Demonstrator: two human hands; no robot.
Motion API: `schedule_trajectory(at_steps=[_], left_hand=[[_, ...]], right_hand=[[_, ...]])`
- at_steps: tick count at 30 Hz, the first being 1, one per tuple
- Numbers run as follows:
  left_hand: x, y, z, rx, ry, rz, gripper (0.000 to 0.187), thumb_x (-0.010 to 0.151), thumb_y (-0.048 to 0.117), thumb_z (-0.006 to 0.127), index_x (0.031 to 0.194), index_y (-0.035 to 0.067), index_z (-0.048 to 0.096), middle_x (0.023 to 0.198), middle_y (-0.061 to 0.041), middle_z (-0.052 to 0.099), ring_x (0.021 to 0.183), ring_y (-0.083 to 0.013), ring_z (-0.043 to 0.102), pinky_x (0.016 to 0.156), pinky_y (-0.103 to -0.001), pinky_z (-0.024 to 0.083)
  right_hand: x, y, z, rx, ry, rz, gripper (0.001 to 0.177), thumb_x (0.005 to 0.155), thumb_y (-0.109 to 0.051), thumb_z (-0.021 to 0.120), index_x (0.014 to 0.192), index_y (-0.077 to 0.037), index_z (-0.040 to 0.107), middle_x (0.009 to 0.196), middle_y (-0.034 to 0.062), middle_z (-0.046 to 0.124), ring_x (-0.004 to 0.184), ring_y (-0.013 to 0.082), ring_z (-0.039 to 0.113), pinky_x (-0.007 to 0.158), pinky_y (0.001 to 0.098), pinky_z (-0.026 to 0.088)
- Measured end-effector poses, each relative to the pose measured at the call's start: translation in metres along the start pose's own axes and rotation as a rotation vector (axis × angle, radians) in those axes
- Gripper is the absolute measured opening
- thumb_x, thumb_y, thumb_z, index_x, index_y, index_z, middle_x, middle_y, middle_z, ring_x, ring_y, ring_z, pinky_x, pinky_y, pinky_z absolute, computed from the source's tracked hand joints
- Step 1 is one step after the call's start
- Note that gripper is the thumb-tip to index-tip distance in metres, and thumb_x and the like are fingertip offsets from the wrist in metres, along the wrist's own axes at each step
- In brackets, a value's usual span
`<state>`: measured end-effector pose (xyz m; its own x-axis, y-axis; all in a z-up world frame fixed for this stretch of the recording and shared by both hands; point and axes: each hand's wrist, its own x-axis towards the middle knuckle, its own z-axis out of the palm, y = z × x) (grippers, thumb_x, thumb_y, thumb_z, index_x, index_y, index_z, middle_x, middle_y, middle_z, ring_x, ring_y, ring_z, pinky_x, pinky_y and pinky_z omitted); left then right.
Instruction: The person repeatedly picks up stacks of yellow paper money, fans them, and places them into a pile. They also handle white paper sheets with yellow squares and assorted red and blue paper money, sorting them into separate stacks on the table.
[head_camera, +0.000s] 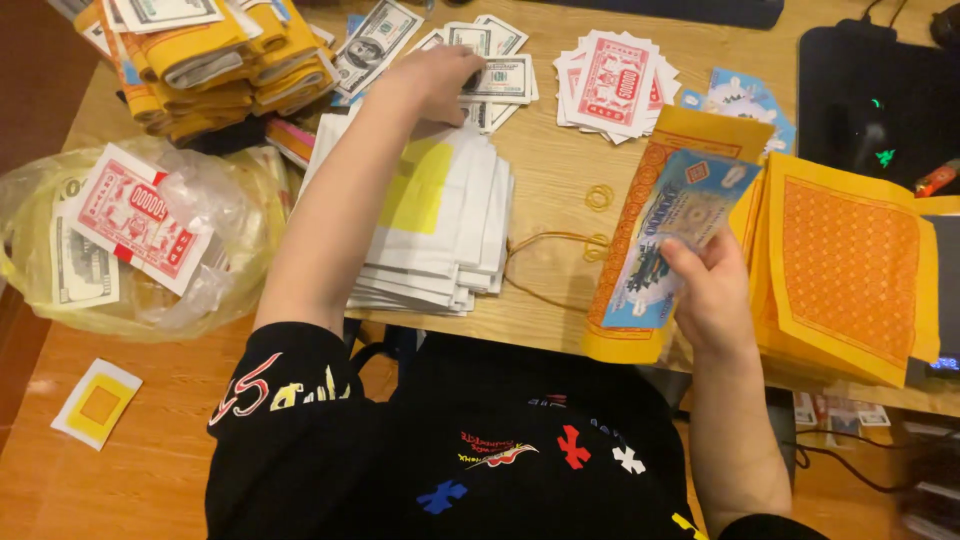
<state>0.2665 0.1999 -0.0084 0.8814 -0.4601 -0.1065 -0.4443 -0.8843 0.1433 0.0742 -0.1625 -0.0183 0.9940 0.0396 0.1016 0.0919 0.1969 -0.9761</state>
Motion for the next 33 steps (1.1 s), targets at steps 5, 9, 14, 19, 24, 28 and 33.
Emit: schedule_trajectory(at_steps=[5, 9, 14, 19, 24, 28, 33], left_hand=[[0.021, -0.008, 0.026, 0.047, -0.059, -0.057, 0.059, 0.07, 0.014, 0.077, 0.123, 0.004, 0.053, 0.116, -0.016, 0.056, 0.104, -0.0387, 0.057, 0.078, -0.052, 0.05], [0.041, -0.026, 0.05, 0.153, 0.37, -0.054, 0.026, 0.073, 0.002, 0.055, 0.097, 0.006, 0.063, 0.088, -0.017, 0.068, 0.076, -0.042, 0.065, 0.057, -0.053, 0.049], [0.0, 0.071, -0.01, -0.423, 0.645, -0.04, 0.015, 0.083, 0.008, 0.045, 0.09, 0.007, 0.058, 0.075, -0.018, 0.066, 0.062, -0.0389, 0.058, 0.049, -0.047, 0.035], [-0.054, 0.187, -0.018, -1.352, 0.154, -0.04, 0.031, 0.099, 0.021, 0.039, 0.121, 0.007, 0.056, 0.086, 0.0, 0.063, 0.064, -0.0072, 0.055, 0.053, -0.018, 0.046], [-0.085, 0.205, 0.001, -1.679, 0.37, 0.062, 0.056, 0.1, 0.038, 0.043, 0.142, 0.002, 0.04, 0.134, -0.024, 0.047, 0.125, -0.0346, 0.045, 0.105, -0.052, 0.039], [-0.097, 0.192, 0.043, -1.512, 0.588, 0.128, 0.049, 0.096, 0.008, 0.058, 0.141, 0.002, 0.04, 0.133, -0.021, 0.053, 0.129, -0.0261, 0.044, 0.111, -0.049, 0.038], [-0.128, 0.163, 0.041, -1.859, 0.657, -0.354, 0.035, 0.081, 0.009, 0.061, 0.115, 0.002, 0.06, 0.108, -0.011, 0.07, 0.091, -0.0153, 0.064, 0.082, -0.028, 0.053]], right_hand=[[-0.002, -0.002, -0.007, 0.012, 0.027, 0.068, 0.047, 0.086, -0.008, 0.062, 0.13, -0.006, 0.046, 0.127, 0.0092, 0.059, 0.115, 0.0188, 0.058, 0.104, 0.0329, 0.047], [0.002, 0.001, -0.007, 0.022, 0.066, 0.055, 0.05, 0.084, -0.012, 0.064, 0.13, -0.006, 0.047, 0.128, 0.0088, 0.059, 0.117, 0.0193, 0.058, 0.105, 0.0335, 0.046], [0.012, -0.019, 0.014, 0.117, 0.218, 0.13, 0.045, 0.084, -0.009, 0.051, 0.128, -0.004, 0.049, 0.124, 0.0114, 0.06, 0.113, 0.0191, 0.059, 0.1, 0.0294, 0.048], [0.026, -0.034, 0.051, 0.071, 0.035, -0.131, 0.027, 0.093, -0.006, 0.059, 0.118, -0.007, 0.051, 0.11, 0.0056, 0.06, 0.103, 0.0132, 0.058, 0.094, 0.028, 0.048], [0.03, -0.014, 0.057, -0.228, -0.029, -0.377, 0.038, 0.1, -0.011, 0.062, 0.135, -0.006, 0.048, 0.123, 0.0073, 0.054, 0.117, 0.0147, 0.048, 0.102, 0.0362, 0.045], [0.04, 0.006, 0.063, -0.315, -0.157, -0.337, 0.038, 0.097, -0.003, 0.064, 0.134, -0.005, 0.053, 0.121, 0.0082, 0.056, 0.115, 0.0159, 0.055, 0.096, 0.0338, 0.049], [0.122, -0.04, 0.055, -0.89, -0.24, -0.279, 0.033, 0.103, -0.023, 0.05, 0.126, -0.002, 0.058, 0.122, 0.0154, 0.06, 0.107, 0.0248, 0.055, 0.088, 0.0373, 0.045]])
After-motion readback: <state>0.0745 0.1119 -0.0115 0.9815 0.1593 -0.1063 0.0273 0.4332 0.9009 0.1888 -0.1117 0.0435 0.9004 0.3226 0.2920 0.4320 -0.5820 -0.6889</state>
